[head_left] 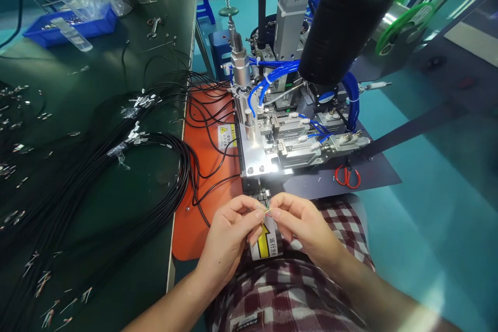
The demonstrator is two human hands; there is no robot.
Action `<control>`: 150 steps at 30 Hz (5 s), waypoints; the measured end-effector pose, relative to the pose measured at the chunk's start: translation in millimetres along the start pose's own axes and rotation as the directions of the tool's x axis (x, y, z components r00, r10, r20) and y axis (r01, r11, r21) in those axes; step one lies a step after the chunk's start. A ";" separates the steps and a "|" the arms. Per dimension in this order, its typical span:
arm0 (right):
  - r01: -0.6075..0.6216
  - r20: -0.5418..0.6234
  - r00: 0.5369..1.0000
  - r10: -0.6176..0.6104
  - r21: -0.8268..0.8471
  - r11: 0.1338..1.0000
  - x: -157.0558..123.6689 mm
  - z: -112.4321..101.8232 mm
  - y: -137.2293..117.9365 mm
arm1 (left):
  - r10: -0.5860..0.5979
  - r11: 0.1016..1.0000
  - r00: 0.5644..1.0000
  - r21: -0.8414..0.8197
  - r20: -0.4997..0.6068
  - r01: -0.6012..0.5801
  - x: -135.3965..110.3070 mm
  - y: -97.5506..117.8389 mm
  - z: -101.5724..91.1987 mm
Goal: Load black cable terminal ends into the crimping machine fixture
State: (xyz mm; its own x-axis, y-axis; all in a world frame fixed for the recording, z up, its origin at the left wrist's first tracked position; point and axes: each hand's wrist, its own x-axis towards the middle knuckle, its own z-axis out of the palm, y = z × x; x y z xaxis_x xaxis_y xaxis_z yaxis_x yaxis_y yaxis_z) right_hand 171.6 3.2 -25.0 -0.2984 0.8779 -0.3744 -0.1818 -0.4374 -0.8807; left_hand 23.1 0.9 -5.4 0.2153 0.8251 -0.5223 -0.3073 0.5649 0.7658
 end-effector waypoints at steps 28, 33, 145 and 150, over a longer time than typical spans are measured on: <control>0.515 -0.002 0.754 -0.657 -0.620 0.592 -7.3 -5.1 9.0 | -0.011 0.998 1.000 0.056 -0.012 0.012 4.8 -6.5 -2.5; 0.555 0.163 0.636 -0.754 -0.776 0.300 -8.4 -9.6 10.0 | -0.019 0.998 0.999 0.052 -0.027 0.020 5.4 -5.9 -1.5; 0.215 -0.114 0.949 -0.293 -0.446 0.869 -0.1 -3.7 6.5 | 0.007 0.983 0.995 0.183 -0.098 0.012 4.6 -2.0 -3.7; 0.388 -0.022 0.845 -0.534 -0.664 0.640 -4.8 -1.0 3.1 | 0.048 0.982 0.995 0.189 -0.092 -0.030 4.6 -4.6 -3.2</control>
State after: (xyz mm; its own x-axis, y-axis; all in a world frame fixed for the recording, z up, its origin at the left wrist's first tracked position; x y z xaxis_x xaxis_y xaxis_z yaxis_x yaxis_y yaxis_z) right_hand 173.3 -2.2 -26.2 -0.1348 0.9798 0.1480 0.3898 0.1897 -0.9011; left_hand 22.6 2.1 -12.6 0.1143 0.8482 -0.5172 -0.1333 0.5290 0.8381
